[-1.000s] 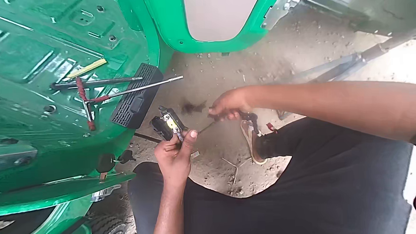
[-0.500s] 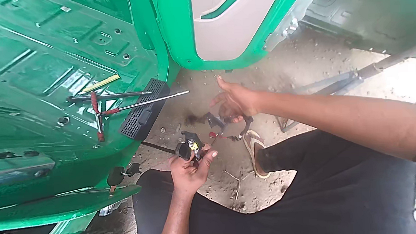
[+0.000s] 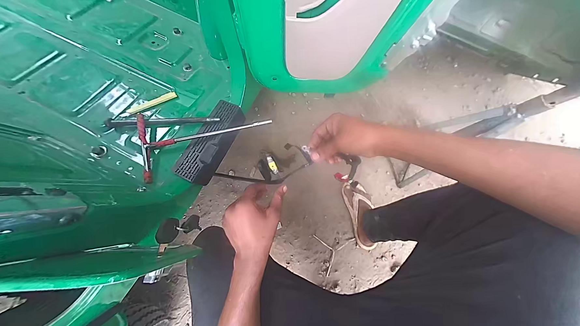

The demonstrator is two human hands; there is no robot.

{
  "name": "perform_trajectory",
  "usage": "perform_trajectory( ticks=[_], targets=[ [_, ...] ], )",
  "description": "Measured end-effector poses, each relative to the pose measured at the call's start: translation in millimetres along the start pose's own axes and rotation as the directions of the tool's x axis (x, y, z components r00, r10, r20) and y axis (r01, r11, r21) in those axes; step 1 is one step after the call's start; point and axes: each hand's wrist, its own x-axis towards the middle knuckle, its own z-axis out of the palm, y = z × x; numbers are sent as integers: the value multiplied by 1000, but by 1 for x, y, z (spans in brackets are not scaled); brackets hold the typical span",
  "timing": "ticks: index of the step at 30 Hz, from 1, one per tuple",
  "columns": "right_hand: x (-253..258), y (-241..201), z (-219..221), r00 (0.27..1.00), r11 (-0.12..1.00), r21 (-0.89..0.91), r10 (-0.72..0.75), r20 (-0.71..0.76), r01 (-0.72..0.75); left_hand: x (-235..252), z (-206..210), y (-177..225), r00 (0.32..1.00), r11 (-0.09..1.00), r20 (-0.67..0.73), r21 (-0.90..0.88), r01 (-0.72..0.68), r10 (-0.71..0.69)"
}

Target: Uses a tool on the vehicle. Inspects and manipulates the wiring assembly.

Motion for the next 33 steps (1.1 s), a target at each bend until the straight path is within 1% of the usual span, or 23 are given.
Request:
perform_trajectory(
  ticks=[1, 2, 3, 4, 5, 6, 9, 11, 13, 15, 16, 17, 18, 19, 20, 21, 22, 24, 26, 27, 28, 30, 33],
  targets=[
    [1, 1, 0, 1000, 1000, -20, 5, -13, -5, -3, -2, 3, 996, 997, -70, 60, -42, 46],
    [1, 2, 1, 1000, 1000, -29, 7, -20, -8, -5, -2, 7, 981, 990, -148, 81, -113, 124],
    [1, 2, 2, 1000, 1000, -26, 6, -22, -7, -5, 0, 11, 956, 977, -202, 54, -205, 212],
    [1, 1, 3, 1000, 1000, -12, 2, -19, -2, -4, 6, 16, 929, 954, -222, 11, -300, 295],
    [1, 0, 4, 1000, 1000, 7, -2, -11, 2, -1, 15, 21, 906, 927, -211, -5, -375, 366],
    [1, -2, 6, 1000, 1000, 25, -5, -6, 5, 2, 25, 26, 889, 907, -193, 14, -422, 416],
    [0, -8, 11, 1000, 998, 67, -15, -10, 15, 11, 46, 34, 867, 885, -177, 105, -454, 466],
    [-2, -10, 11, 999, 997, 67, -40, -26, 42, 17, 52, 35, 851, 874, -197, 90, -478, 486],
    [-4, -10, 12, 996, 998, 25, -63, -60, 65, 21, 55, 32, 830, 847, -197, 0, -531, 521],
    [-1, -11, 11, 992, 996, -46, -81, -98, 77, 23, 53, 30, 843, 822, -122, -188, -538, 524],
    [2, -10, 10, 989, 993, -84, -93, -112, 84, 23, 52, 31, 863, 812, -55, -314, -493, 502],
    [4, -7, 9, 989, 989, -122, -101, -112, 87, 21, 51, 33, 885, 796, 35, -454, -400, 464],
    [7, -4, 8, 988, 983, -159, -114, -101, 97, 20, 50, 34, 898, 761, 132, -590, -269, 419],
    [10, -1, 8, 987, 976, -183, -133, -86, 116, 20, 50, 35, 899, 676, 207, -727, -123, 386],
    [12, 2, 9, 985, 969, -203, -158, -74, 141, 18, 51, 35, 894, 563, 266, -826, 20, 360],
    [14, 4, 9, 978, 954, -244, -196, -74, 173, 17, 51, 35, 890, 473, 302, -874, 115, 342],
    [13, 4, 9, 967, 927, -318, -238, -87, 199, 16, 52, 35, 888, 416, 321, -894, 168, 330],
    [2, -4, 6, 946, 853, -482, -295, -131, 200, 14, 52, 34, 894, 341, 331, -913, 222, 304],
    [-14, -13, 4, 941, 790, -584, -313, -126, 185, 13, 49, 30, 898, 284, 341, -922, 262, 279],
    [-22, -15, 3, 955, 749, -640, -285, -75, 173, 13, 46, 29, 895, 258, 351, -924, 283, 276],
    [-27, -14, 4, 975, 704, -695, -221, -16, 148, 14, 43, 29, 892, 238, 356, -925, 295, 280],
    [-28, -3, 15, 988, 641, -755, -138, 65, 139, 16, 39, 29, 882, 224, 363, -926, 305, 300],
    [-24, 8, 32, 977, 552, -813, -195, 92, 187, 14, 41, 32, 869, 230, 381, -919, 319, 315]
  ],
)
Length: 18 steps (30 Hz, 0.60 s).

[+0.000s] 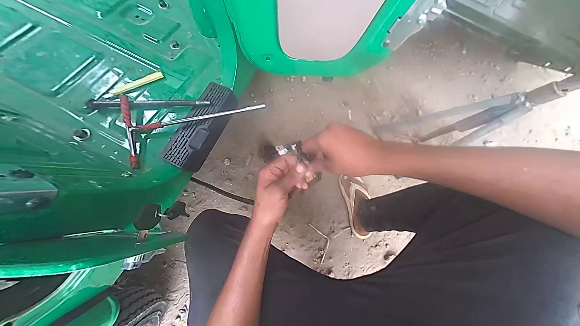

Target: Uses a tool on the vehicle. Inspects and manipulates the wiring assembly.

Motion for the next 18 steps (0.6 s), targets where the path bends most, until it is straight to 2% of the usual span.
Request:
perform_trajectory(
  ticks=[3, 5, 7, 9, 11, 13, 14, 15, 16, 18],
  targets=[
    [-2, -3, 2, 990, 982, -150, -124, -66, 113, 0, -2, 4, 1000, 1000, -20, 22, -16, 17],
    [-6, -3, -3, 983, 953, -258, -176, -45, 158, -2, -3, 8, 994, 998, -102, 62, -26, 32],
    [-10, -2, -10, 970, 928, -299, -242, -33, 221, -3, -5, 12, 975, 993, -219, 117, -15, 40],
    [-14, -2, -15, 950, 917, -283, -308, -54, 282, -2, -7, 14, 957, 972, -277, 234, -26, 92],
    [-16, -3, -20, 957, 956, -109, -280, -79, 271, -2, -10, 12, 948, 868, -258, 495, -37, 188],
    [-13, 3, -28, 974, 943, 255, -186, -131, 214, -3, -11, 8, 936, 588, -132, 804, -91, 326],
    [-11, 6, -30, 985, 863, 481, -100, -139, 156, -2, -10, 6, 929, 462, -42, 875, -144, 368],
    [-10, 6, -30, 993, 725, 684, 0, -118, 81, -1, -8, 3, 919, 372, 45, 906, -204, 393],
    [-8, 4, -30, 993, 572, 820, 108, -56, -16, -2, -5, 0, 906, 311, 114, 915, -256, 409],
    [0, 0, -27, 968, 318, 937, 243, 69, -147, -5, -1, -2, 876, 232, 203, 916, -328, 438]
  ],
)
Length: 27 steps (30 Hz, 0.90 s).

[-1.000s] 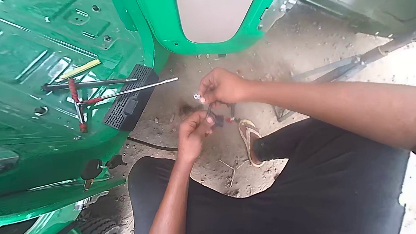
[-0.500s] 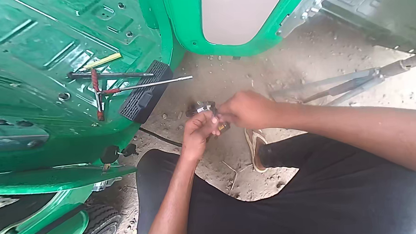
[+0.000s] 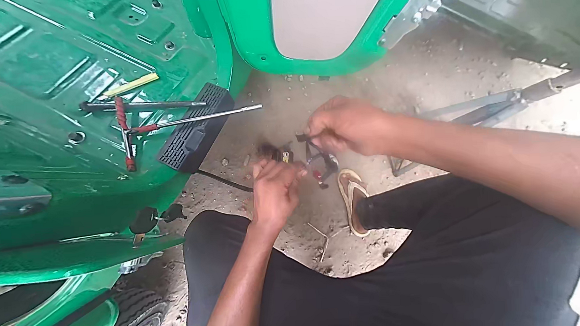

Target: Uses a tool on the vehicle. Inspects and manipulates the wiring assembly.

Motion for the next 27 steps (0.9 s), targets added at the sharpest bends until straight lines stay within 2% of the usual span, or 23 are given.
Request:
perform_trajectory(
  ticks=[3, 7, 9, 10, 12, 13, 14, 16, 19, 23, 27],
  targets=[
    [10, 1, 9, 998, 985, 162, 57, -25, -52, -5, -2, 7, 997, 998, -45, 30, -62, 63],
    [24, -15, -2, 992, 988, 94, -115, -57, 120, -15, -3, 23, 992, 997, -110, 34, -63, 67],
    [27, -11, -15, 975, 978, -38, -209, -78, 207, -16, -3, 25, 986, 999, -160, -12, -40, 37],
    [26, -4, -19, 976, 966, -154, -216, -35, 209, -15, -6, 23, 982, 999, -188, -36, -29, 21],
    [19, 12, -21, 987, 931, -341, -90, 133, 131, -14, -13, 17, 971, 998, -238, -63, -4, -11],
    [17, 21, -18, 979, 922, -375, -20, 204, 97, -14, -16, 15, 967, 997, -253, -73, 11, -29],
    [14, 29, -14, 967, 930, -359, 13, 254, 82, -14, -18, 13, 964, 996, -261, -80, 26, -46],
    [12, 41, -5, 952, 961, -258, -16, 306, 99, -14, -19, 11, 959, 994, -272, -95, 49, -74],
    [18, 51, -1, 949, 990, -90, -77, 304, 109, -13, -20, 11, 948, 992, -310, -120, 40, -76],
    [12, 50, 6, 950, 988, -33, -136, 280, 151, -11, -20, 11, 949, 997, -312, -75, 9, -32],
    [14, 55, 8, 909, 984, 70, -179, 376, 164, -10, -22, 9, 946, 999, -324, 28, 18, -8]
  ],
)
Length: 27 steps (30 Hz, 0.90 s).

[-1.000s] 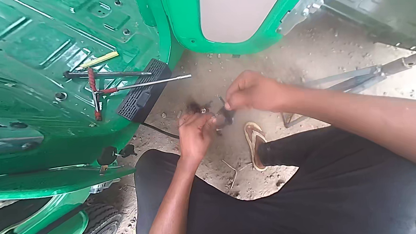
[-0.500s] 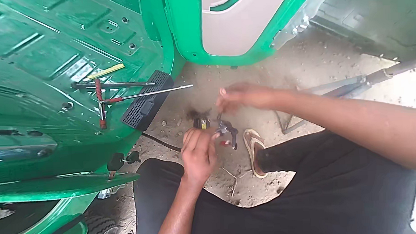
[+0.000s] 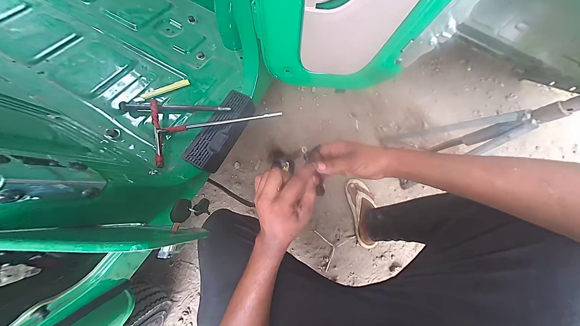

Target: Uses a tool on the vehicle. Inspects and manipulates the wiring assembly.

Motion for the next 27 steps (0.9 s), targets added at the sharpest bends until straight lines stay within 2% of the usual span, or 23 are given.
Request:
perform_trajectory(
  ticks=[3, 5, 7, 9, 10, 12, 14, 15, 16, 18, 20, 22, 24, 25, 27],
  targets=[
    [2, 0, 6, 997, 1000, -7, -9, -80, 9, 2, 0, -4, 1000, 985, -11, 171, -17, 19],
    [3, -6, 9, 985, 997, -81, -23, -173, 9, 3, 1, -4, 999, 962, 44, 272, 11, -24],
    [5, -17, 4, 982, 975, -218, -73, -176, 33, 6, 1, 0, 978, 972, 131, 192, 134, -161],
    [8, -32, -5, 986, 901, -431, -115, -117, 54, 11, -6, 3, 877, 918, 312, -31, 395, -367],
    [9, -40, -8, 988, 821, -567, -130, -83, 61, 13, -7, 2, 800, 831, 419, -162, 532, -430],
    [9, -51, -13, 980, 558, -814, -190, 66, 163, 17, -8, 0, 627, 515, 647, -392, 762, -435],
    [10, -55, -18, 929, 242, -912, -255, 269, 330, 18, -7, -1, 500, 207, 792, -456, 866, -350],
    [9, -57, -19, 899, 125, -915, -277, 340, 385, 18, -8, -3, 465, 91, 844, -458, 884, -267],
    [7, -58, -19, 870, 26, -906, -295, 396, 422, 17, -9, -6, 449, -2, 876, -457, 890, -176],
    [3, -61, -15, 810, -182, -877, -335, 481, 446, 17, -11, -13, 446, -119, 895, -445, 887, -27],
    [-3, -63, -8, 748, -353, -827, -367, 553, 438, 20, -18, -16, 437, -162, 900, -429, 889, 12],
    [-5, -64, 1, 685, -493, -773, -399, 609, 400, 21, -23, -16, 423, -161, 906, -420, 893, -17],
    [-3, -66, 7, 652, -547, -752, -424, 629, 369, 20, -27, -16, 415, -157, 910, -411, 898, -8],
    [-1, -67, 6, 660, -525, -768, -435, 612, 366, 18, -27, -14, 431, -183, 902, -425, 887, -5],
    [3, -63, 2, 735, -411, -847, -448, 510, 337, 12, -23, -12, 485, -180, 873, -485, 856, -49]
  ],
)
